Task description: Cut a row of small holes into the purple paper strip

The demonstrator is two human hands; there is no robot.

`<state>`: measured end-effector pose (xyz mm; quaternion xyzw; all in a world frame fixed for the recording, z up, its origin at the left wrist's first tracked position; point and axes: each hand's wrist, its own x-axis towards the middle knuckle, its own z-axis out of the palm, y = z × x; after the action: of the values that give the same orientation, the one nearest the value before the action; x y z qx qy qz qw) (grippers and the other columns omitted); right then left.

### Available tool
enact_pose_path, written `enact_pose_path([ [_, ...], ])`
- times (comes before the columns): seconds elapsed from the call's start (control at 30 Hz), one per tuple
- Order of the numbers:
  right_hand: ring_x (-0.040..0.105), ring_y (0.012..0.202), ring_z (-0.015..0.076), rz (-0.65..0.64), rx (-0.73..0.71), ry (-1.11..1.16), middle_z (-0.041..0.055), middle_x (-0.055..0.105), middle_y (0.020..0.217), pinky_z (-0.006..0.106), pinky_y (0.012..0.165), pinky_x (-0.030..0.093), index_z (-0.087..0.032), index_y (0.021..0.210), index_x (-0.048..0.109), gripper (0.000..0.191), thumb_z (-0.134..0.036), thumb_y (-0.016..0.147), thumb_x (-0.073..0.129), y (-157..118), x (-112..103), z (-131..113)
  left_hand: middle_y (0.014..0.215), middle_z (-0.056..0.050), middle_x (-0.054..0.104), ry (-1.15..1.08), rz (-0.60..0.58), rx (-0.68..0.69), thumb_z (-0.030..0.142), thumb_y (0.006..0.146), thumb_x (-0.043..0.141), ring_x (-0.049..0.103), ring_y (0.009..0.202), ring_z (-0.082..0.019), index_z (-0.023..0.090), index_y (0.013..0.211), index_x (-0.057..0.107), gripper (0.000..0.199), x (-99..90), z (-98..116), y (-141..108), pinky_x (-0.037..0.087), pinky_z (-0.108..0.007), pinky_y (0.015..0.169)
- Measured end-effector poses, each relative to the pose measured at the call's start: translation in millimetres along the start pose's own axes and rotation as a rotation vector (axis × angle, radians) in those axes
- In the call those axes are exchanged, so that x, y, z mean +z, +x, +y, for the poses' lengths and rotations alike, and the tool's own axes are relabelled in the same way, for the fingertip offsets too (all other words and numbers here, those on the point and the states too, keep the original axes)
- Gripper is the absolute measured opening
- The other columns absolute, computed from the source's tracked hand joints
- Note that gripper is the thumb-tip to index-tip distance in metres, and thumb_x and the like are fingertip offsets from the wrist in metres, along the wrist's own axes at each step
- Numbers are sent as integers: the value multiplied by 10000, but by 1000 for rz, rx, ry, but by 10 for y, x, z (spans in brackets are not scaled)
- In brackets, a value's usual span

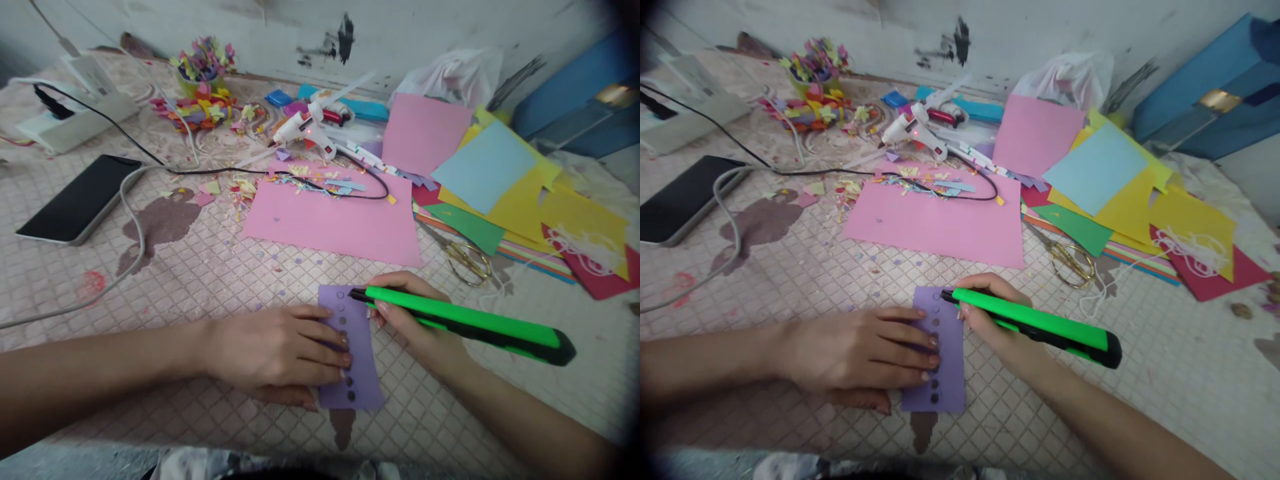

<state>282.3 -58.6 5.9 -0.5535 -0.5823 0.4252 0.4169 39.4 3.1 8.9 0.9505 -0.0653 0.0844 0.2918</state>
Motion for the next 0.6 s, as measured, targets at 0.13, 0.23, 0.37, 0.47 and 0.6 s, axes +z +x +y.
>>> enact_pose_path([
  [0.13, 628, 638, 121, 12, 50, 14, -8, 665, 731, 235, 576, 521, -230, 1013, 644, 136, -246, 880, 623, 5, -8, 24, 1285, -63, 640, 49, 48, 24, 273, 958, 531, 539, 1279, -192, 193, 1188, 627, 262, 24, -4, -18, 312, -368, 1193],
  [0.23, 642, 656, 127, 12, 52, 44, -2, 674, 746, 240, 584, 531, -229, 1025, 636, 147, -244, 880, 619, 14, 7, 21, 1253, -74, 660, 125, 238, -68, 249, 962, 529, 571, 1238, -191, 192, 1188, 607, 246, 46, -22, -37, 322, -404, 1180],
  [0.37, 647, 669, 125, 26, -12, 9, -4, 683, 764, 234, 595, 536, -230, 999, 652, 150, -210, 852, 632, 53, 34, -15, 1267, -98, 636, 125, 521, -313, 219, 921, 594, 552, 1237, -211, 177, 1234, 547, 319, 67, -87, -55, 384, -456, 1127],
  [0.47, 664, 713, 142, 12, -102, -43, 11, 712, 819, 247, 617, 541, -226, 948, 674, 151, -174, 809, 648, 105, 45, -66, 1315, -126, 581, 57, 519, -432, 262, 874, 665, 474, 1307, -245, 163, 1280, 499, 449, 79, -131, -57, 402, -475, 1109],
  [0.6, 681, 784, 167, -82, -153, -58, 21, 734, 884, 270, 649, 545, -237, 926, 693, 144, -177, 802, 649, 164, 29, -105, 1329, -130, 559, 48, 472, -487, 301, 818, 736, 413, 1355, -278, 180, 1340, 438, 613, 96, -152, -53, 382, -512, 1114],
])
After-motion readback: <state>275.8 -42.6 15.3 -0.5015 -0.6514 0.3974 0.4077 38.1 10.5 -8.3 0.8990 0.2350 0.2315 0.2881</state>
